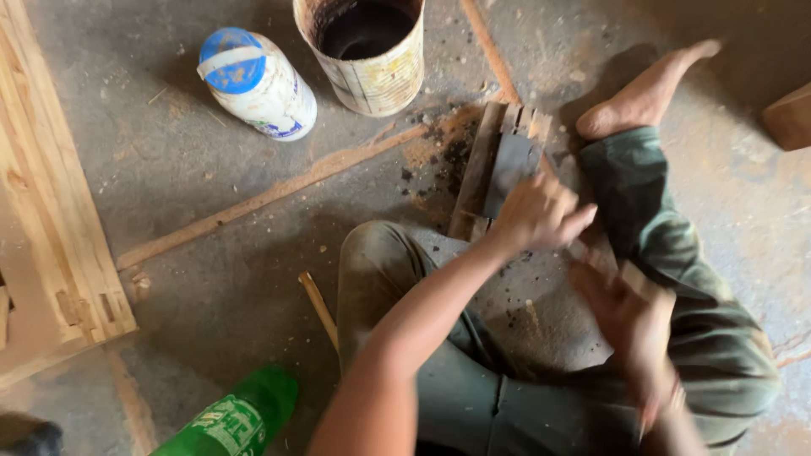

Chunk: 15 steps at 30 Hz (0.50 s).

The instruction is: The person sits on the floor and sharpens a metal chisel blade on a sharpening stone. They repeatedly rub the blade against the stone, occasionally dipping it into a can of liquid and inspecting the edge.

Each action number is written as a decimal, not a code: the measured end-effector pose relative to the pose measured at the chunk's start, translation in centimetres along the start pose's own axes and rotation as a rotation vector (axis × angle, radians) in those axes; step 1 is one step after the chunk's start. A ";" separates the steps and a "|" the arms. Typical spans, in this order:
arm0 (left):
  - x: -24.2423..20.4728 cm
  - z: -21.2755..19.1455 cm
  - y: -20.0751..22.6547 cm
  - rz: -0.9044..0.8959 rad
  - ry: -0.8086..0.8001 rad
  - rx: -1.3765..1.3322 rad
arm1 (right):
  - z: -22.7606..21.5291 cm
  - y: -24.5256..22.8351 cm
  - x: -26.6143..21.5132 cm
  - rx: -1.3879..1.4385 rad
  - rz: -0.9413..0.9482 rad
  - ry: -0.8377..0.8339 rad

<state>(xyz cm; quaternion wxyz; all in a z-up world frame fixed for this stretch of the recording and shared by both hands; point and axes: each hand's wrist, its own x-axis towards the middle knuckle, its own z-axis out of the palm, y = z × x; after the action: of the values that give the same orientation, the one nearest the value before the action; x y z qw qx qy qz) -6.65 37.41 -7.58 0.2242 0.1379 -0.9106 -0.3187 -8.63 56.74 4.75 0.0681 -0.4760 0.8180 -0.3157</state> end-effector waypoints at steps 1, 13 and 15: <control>-3.0 -1.0 0.8 0.070 0.132 -0.007 | 0.3 -1.3 -2.1 0.008 -0.007 0.004; 6.2 2.6 -1.5 0.049 0.189 -0.053 | -1.0 3.7 4.1 -0.158 -0.054 0.028; 2.4 1.1 -0.2 -0.103 -0.237 0.036 | -0.4 0.6 1.1 0.020 0.061 -0.026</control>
<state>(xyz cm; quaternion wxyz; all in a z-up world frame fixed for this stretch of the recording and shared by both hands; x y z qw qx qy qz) -9.30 36.87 -7.71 0.0961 0.1497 -0.9280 -0.3274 -9.82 56.20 4.89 0.0930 -0.4539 0.8281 -0.3155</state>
